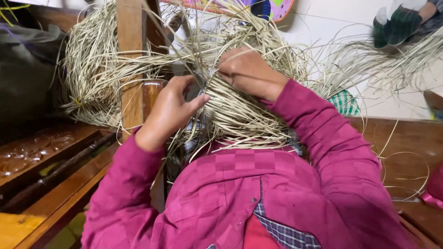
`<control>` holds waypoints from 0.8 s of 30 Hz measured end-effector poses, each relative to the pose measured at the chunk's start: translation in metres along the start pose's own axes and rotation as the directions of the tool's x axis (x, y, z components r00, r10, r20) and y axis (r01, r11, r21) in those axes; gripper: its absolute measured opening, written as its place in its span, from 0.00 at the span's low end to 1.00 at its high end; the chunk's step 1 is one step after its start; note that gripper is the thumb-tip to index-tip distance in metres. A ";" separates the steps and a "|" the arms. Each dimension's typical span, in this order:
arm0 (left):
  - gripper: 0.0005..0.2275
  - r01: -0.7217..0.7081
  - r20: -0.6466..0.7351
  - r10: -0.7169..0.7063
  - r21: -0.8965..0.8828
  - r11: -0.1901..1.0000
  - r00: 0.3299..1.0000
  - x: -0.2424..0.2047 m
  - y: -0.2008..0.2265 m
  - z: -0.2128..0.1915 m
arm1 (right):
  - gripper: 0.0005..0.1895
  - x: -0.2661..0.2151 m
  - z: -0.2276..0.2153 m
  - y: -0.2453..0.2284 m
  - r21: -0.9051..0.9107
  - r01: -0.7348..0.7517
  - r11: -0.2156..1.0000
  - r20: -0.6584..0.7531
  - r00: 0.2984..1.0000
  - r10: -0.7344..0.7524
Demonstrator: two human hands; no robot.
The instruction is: Weaving dried straw strands together to create a handcrafted product like a mat or basket.
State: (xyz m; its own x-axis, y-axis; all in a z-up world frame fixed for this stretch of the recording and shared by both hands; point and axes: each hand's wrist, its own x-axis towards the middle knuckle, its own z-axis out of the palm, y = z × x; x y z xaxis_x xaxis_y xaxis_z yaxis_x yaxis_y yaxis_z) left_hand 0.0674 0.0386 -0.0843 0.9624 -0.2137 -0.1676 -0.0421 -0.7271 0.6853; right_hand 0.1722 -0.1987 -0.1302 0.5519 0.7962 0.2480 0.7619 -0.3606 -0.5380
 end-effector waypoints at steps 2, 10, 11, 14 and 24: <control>0.26 0.180 0.007 -0.181 -0.174 0.968 0.983 0.034 -0.018 0.029 | 0.05 -0.013 0.019 0.022 0.224 0.072 0.972 -0.189 0.982 -0.029; 0.10 0.376 0.077 -0.382 -0.432 0.820 0.921 0.051 -0.038 0.067 | 0.10 -0.005 0.053 0.021 -0.293 -0.024 0.956 -0.078 0.997 0.001; 0.08 0.390 0.081 -0.400 -0.456 0.800 0.913 0.049 -0.035 0.065 | 0.10 -0.007 0.063 0.024 -0.335 -0.043 0.941 -0.094 0.995 0.012; 0.09 0.422 0.116 -0.436 -0.557 0.716 0.893 0.053 -0.062 0.085 | 0.10 -0.005 0.053 0.024 -0.393 -0.085 0.915 -0.099 0.994 0.050; 0.05 0.435 0.167 -0.449 -0.672 0.599 0.878 0.048 -0.080 0.109 | 0.10 0.005 0.030 0.034 -0.243 -0.228 0.943 0.030 0.970 0.242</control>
State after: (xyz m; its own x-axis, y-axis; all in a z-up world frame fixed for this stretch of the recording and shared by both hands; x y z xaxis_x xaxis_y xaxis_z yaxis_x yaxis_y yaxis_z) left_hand 0.0880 0.0157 -0.2242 0.8187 0.0301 -0.5734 0.5735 -0.0898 0.8142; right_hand 0.1909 -0.1922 -0.1711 0.7094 0.6995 0.0860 0.6751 -0.6395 -0.3678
